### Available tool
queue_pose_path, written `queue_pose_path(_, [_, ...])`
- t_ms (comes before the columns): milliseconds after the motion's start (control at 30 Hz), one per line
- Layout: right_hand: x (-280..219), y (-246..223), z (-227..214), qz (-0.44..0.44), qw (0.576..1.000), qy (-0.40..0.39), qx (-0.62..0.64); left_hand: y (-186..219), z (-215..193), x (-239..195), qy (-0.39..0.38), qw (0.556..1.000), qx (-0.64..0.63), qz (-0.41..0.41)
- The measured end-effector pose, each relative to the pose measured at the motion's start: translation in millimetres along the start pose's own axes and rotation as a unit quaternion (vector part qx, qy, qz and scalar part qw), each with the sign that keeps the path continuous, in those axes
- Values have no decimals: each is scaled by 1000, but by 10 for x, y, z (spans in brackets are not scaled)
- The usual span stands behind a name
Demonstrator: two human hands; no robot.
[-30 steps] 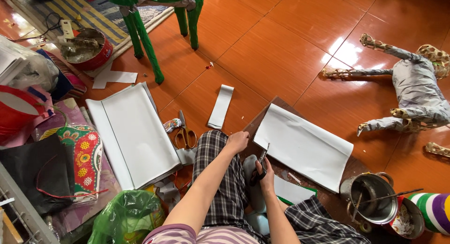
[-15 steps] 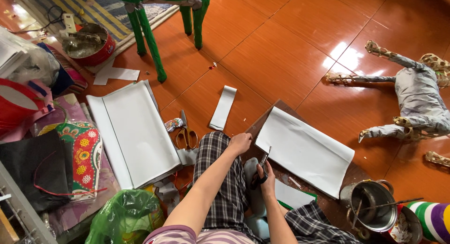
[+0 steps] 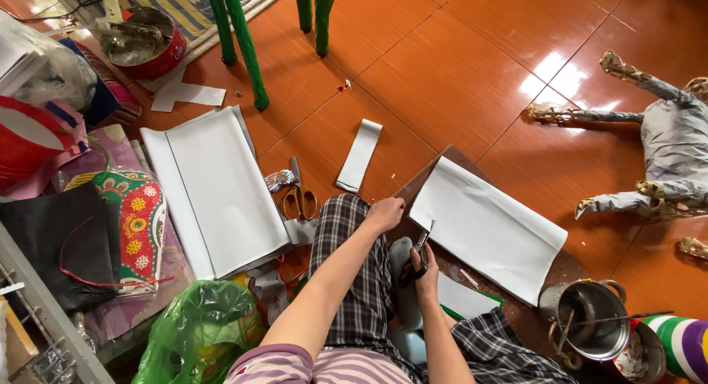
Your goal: Cutting a white sheet of paper into strips using scissors
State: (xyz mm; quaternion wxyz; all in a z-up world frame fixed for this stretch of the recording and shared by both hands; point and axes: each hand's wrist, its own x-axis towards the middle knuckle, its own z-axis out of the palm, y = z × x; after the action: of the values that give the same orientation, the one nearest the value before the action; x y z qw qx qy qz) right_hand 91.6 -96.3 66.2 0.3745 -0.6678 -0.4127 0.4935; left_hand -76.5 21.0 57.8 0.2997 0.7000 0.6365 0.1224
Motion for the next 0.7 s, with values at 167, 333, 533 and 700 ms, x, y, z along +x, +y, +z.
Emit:
queue_pose_path(167, [3,24,0,3,1000,2,12,19,-22,-7,-8,1000,-7,-2])
queue_pose_path(333, [7,36,10,2,1000,2,18,5,-5,20,-7,1000,-10,-5])
queue_pose_path(533, [-138,-184,6,-6,1000,1,16,33,-54,-13,-10,1000,-5,-6])
queue_pose_path(700, [-75,-100,-14,3,999,-12,30,25,-36,-16,-11,1000,3,-10])
